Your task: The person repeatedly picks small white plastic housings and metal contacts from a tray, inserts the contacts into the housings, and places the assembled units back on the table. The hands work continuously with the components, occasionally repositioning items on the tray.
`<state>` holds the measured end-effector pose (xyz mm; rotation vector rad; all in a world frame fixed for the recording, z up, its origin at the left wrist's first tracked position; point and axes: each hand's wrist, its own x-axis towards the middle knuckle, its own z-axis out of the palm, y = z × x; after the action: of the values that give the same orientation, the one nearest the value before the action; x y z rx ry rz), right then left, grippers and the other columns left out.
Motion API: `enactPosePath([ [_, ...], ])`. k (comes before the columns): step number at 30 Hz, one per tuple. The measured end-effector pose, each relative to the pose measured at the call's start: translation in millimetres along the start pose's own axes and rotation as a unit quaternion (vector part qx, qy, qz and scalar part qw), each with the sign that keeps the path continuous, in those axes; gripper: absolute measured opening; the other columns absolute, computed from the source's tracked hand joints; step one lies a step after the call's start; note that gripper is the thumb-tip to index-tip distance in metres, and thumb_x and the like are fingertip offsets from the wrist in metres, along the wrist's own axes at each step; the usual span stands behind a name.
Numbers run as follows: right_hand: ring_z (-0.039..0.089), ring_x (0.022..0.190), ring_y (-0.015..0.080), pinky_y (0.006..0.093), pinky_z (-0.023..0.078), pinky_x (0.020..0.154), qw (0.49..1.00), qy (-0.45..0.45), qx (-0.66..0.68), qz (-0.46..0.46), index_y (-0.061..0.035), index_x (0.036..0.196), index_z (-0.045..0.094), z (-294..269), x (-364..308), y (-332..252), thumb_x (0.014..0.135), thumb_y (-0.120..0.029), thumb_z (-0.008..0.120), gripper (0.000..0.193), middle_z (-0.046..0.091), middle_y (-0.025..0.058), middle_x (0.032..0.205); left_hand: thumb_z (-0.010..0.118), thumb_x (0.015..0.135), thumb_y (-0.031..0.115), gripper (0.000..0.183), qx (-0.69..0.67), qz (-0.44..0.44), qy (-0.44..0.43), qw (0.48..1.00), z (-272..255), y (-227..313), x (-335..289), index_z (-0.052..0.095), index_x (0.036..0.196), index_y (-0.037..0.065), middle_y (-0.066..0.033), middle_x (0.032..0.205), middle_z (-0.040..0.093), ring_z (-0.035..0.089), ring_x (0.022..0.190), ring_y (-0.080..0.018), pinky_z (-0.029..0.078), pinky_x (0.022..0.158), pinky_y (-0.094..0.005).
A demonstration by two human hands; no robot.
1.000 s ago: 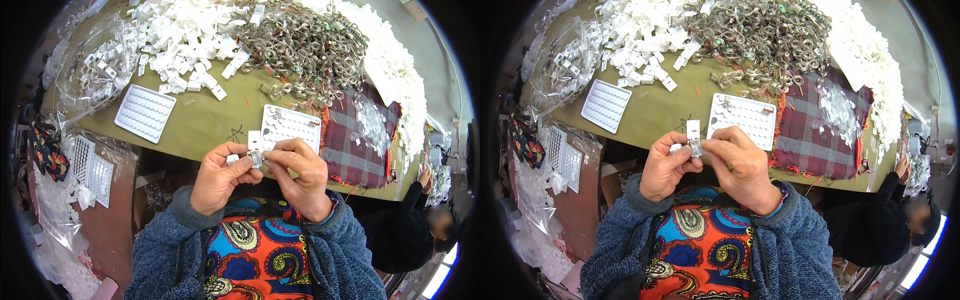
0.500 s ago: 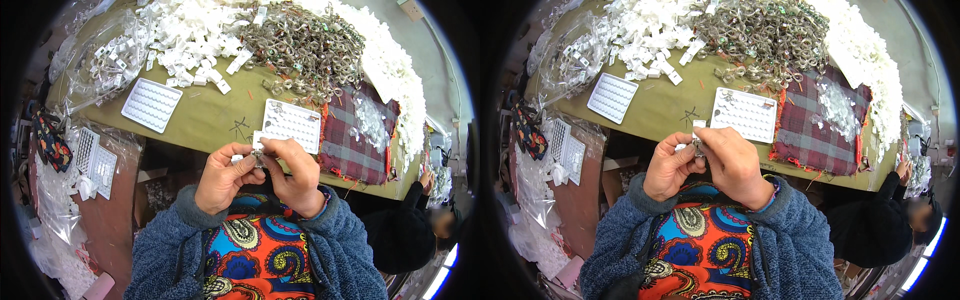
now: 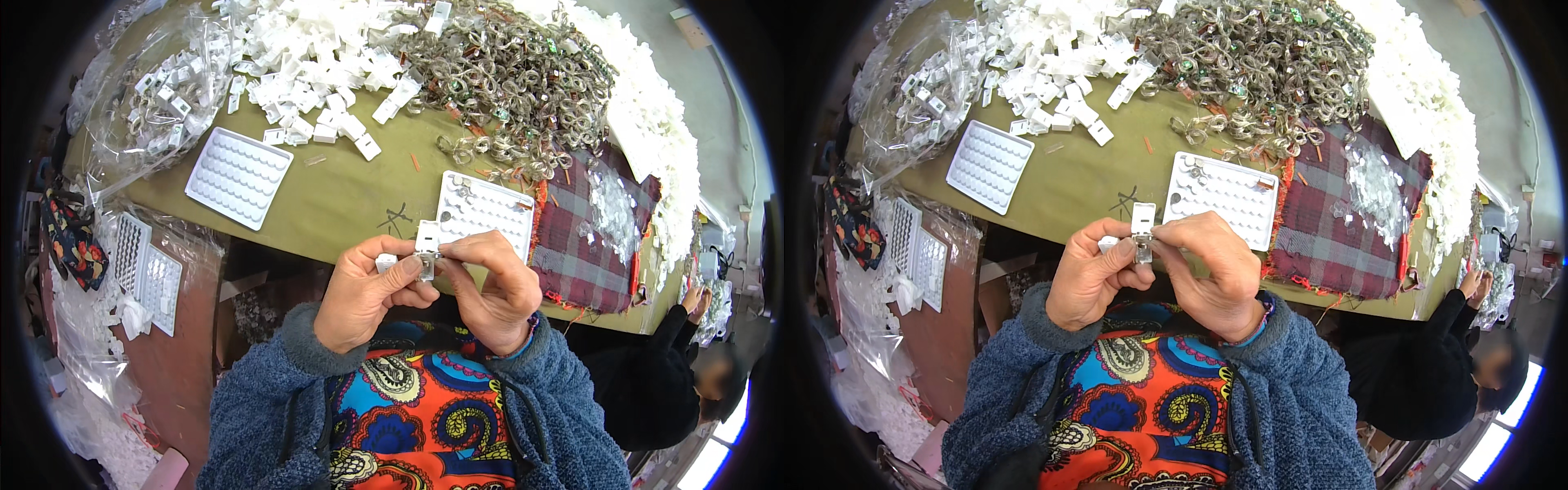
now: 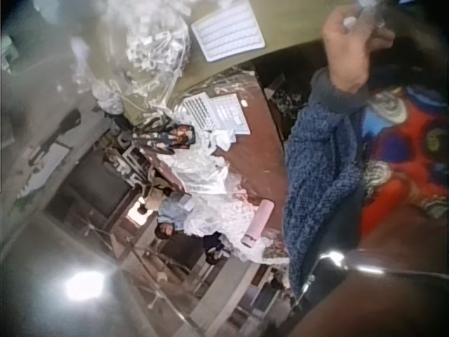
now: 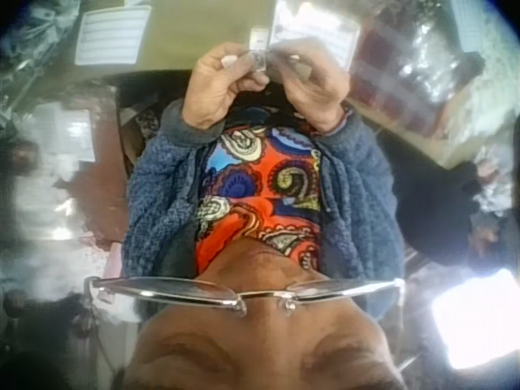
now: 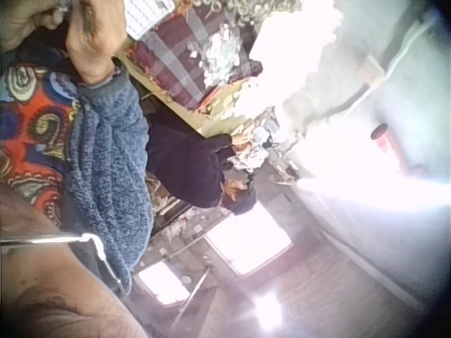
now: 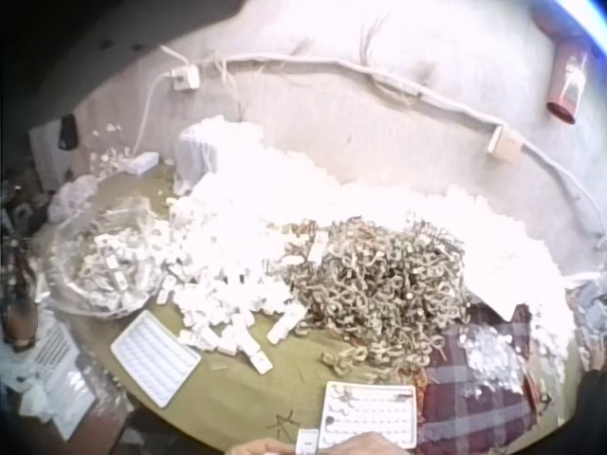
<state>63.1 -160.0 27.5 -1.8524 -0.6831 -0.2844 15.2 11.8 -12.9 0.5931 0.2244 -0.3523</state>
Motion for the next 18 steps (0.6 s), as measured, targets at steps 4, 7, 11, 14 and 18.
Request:
enactPosePath([
  [4,0.067,0.075,0.0254,0.0335,0.053,0.066,0.990,-0.040,-0.078,-0.108,0.0021,0.094,0.069,2.6,2.8,9.2,0.063,0.011,0.074,0.032,0.071,0.0123,0.087,0.060,0.099,0.004,0.022,0.031,0.015,0.012,0.999,1.4,-0.4,3.0,0.058,0.120,-0.003,-0.0169,0.099,0.070,0.073,0.085,-0.0240,0.064,0.075,-0.0320],
  [7,0.067,0.077,0.0253,0.0347,0.053,0.066,0.977,-0.064,-0.121,-0.163,0.0025,0.096,0.069,2.7,1.3,15.0,0.060,0.002,0.074,0.036,0.071,0.0125,0.091,0.060,0.099,0.003,0.021,0.047,0.013,0.020,0.999,3.0,0.7,3.6,0.058,0.118,-0.006,-0.0170,0.098,0.071,0.073,0.084,-0.0238,0.064,0.074,-0.0320],
  [11,0.067,0.078,0.0252,0.0355,0.053,0.067,0.966,-0.081,-0.147,-0.195,0.0040,0.103,0.068,1.4,-0.9,15.9,0.060,-0.001,0.074,0.043,0.071,0.0144,0.098,0.061,0.098,0.002,0.016,0.063,0.011,0.046,0.997,8.3,3.9,4.5,0.061,0.111,-0.007,-0.0166,0.095,0.071,0.073,0.080,-0.0229,0.063,0.071,-0.0309],
  [14,0.067,0.081,0.0263,0.0361,0.054,0.067,0.989,-0.058,-0.103,-0.091,0.0052,0.107,0.067,-2.8,1.3,12.7,0.071,0.006,0.073,0.036,0.070,0.0169,0.100,0.062,0.096,0.002,0.012,0.122,0.029,0.062,0.990,9.2,12.1,4.8,0.061,0.107,-0.004,-0.0171,0.092,0.071,0.073,0.072,-0.0216,0.063,0.064,-0.0314],
  [18,0.067,0.082,0.0242,0.0311,0.053,0.071,0.987,-0.032,-0.154,0.032,0.0029,0.103,0.069,-11.0,13.0,22.4,0.083,0.011,0.068,0.022,0.066,0.0144,0.093,0.064,0.093,0.004,0.008,0.105,0.050,0.084,0.990,7.8,16.9,3.6,0.059,0.096,-0.001,-0.0187,0.089,0.071,0.068,0.062,-0.0184,0.060,0.057,-0.0307],
])
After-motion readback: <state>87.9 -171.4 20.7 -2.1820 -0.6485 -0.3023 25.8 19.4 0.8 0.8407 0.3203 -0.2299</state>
